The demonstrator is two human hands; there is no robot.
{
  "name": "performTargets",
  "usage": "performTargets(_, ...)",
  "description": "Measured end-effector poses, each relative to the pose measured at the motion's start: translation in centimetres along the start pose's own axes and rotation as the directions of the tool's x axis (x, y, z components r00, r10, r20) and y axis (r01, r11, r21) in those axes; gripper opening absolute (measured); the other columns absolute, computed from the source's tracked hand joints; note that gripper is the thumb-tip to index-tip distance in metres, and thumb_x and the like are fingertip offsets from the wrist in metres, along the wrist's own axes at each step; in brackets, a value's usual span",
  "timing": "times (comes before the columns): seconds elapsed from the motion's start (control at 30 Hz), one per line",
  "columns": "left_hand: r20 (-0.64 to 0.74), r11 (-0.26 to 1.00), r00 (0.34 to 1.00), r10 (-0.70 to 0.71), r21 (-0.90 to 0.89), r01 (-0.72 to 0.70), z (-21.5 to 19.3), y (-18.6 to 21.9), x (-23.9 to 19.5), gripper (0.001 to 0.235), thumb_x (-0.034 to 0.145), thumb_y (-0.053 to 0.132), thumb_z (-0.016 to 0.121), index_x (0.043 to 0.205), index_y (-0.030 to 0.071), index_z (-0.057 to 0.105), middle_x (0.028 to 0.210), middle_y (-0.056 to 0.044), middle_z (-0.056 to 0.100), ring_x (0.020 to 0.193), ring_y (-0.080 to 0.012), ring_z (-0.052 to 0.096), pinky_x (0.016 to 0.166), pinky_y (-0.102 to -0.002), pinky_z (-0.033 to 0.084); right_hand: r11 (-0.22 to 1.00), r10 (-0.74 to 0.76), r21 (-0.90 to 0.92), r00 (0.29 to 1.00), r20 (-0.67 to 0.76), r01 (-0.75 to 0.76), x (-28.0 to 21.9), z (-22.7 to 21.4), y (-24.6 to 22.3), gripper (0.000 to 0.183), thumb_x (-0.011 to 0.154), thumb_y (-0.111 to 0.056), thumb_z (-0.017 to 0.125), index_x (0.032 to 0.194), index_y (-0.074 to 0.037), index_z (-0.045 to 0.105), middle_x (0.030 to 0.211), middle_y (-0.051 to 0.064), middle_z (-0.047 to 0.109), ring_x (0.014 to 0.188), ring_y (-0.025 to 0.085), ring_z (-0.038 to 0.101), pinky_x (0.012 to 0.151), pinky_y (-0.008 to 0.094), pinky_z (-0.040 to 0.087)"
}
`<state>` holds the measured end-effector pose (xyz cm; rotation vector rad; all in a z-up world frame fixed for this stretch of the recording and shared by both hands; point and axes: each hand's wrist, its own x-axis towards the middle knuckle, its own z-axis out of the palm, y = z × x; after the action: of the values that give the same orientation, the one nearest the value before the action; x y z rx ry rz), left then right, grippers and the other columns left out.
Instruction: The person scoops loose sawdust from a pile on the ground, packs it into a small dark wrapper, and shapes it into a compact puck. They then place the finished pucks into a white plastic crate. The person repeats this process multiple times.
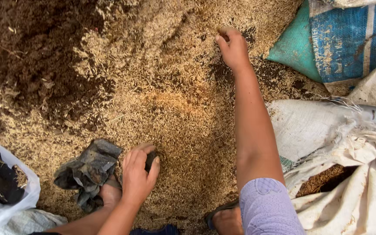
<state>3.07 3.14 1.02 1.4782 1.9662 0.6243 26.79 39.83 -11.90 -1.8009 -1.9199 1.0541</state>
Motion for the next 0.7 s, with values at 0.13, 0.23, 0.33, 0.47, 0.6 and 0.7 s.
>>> performTargets(0.13, 0.043, 0.997, 0.996, -0.077, -0.026, 0.078, 0.3, 0.2, 1.6, 0.028, 0.092, 0.017, 0.065, 0.115, 0.003, 0.068, 0.124, -0.013, 0.068, 0.121, -0.0324, 0.059, 0.106, -0.047, 0.042, 0.996, -0.089, -0.019, 0.977, -0.192, 0.087, 6.5, 2.3, 1.8, 0.044, 0.100, -0.028, 0.061, 0.139, -0.007, 0.060, 0.147, 0.019, 0.055, 0.135, 0.037, 0.049, 0.114, 0.052, 0.035)
performTargets(0.23, 0.012, 0.999, 0.999, -0.041, 0.024, 0.040, 0.3, 0.3, 2.9, 0.026, 0.090, 0.016, 0.065, 0.113, 0.004, 0.068, 0.122, -0.012, 0.068, 0.121, -0.0324, 0.060, 0.104, -0.046, 0.043, 0.981, -0.165, 0.051, 0.945, -0.283, 0.187, 10.2, 4.6, 1.3, 0.051, 0.113, -0.036, 0.051, 0.149, 0.000, 0.044, 0.151, 0.025, 0.047, 0.140, 0.041, 0.044, 0.117, 0.052, 0.034)
performTargets(0.33, 0.000, 0.999, 0.999, -0.039, 0.027, 0.039, 0.6, 0.5, 4.1, 0.024, 0.089, 0.013, 0.065, 0.112, 0.004, 0.068, 0.122, -0.012, 0.068, 0.120, -0.0321, 0.060, 0.103, -0.046, 0.044, 0.997, 0.075, -0.030, 0.995, -0.060, -0.077, 8.0, 7.9, -0.7, 0.046, 0.110, -0.040, 0.041, 0.127, -0.005, 0.066, 0.146, 0.017, 0.057, 0.136, 0.032, 0.055, 0.119, 0.047, 0.043)
performTargets(0.47, -0.021, 0.996, 0.996, -0.090, 0.007, 0.090, 0.1, 0.6, 6.0, 0.022, 0.088, 0.012, 0.066, 0.109, 0.005, 0.068, 0.122, -0.010, 0.068, 0.117, -0.0306, 0.062, 0.101, -0.044, 0.046, 0.976, -0.211, -0.028, 0.968, 0.139, 0.217, -1.1, 8.8, -2.2, 0.046, 0.102, -0.037, 0.057, 0.129, -0.002, 0.066, 0.135, 0.025, 0.062, 0.125, 0.039, 0.057, 0.106, 0.052, 0.043)
performTargets(0.6, 0.019, 0.992, 0.992, -0.128, -0.003, 0.128, 1.0, 0.9, 6.2, 0.022, 0.089, 0.011, 0.066, 0.109, 0.004, 0.068, 0.122, -0.010, 0.068, 0.115, -0.0297, 0.063, 0.099, -0.043, 0.047, 0.973, 0.025, 0.230, 0.999, -0.022, -0.019, 2.2, 4.8, 0.4, 0.042, 0.105, -0.040, 0.054, 0.120, -0.004, 0.069, 0.126, 0.017, 0.071, 0.120, 0.031, 0.070, 0.103, 0.044, 0.057)
performTargets(0.7, 0.022, 0.995, 0.994, -0.103, -0.005, 0.103, 1.5, 0.6, 6.5, 0.022, 0.090, 0.011, 0.065, 0.110, 0.004, 0.068, 0.122, -0.009, 0.069, 0.115, -0.0293, 0.063, 0.100, -0.042, 0.047, 0.961, -0.220, 0.086, 0.917, -0.332, 0.262, 9.5, 4.4, 0.7, 0.049, 0.112, -0.039, 0.047, 0.146, -0.003, 0.054, 0.150, 0.022, 0.056, 0.139, 0.037, 0.052, 0.116, 0.056, 0.043)
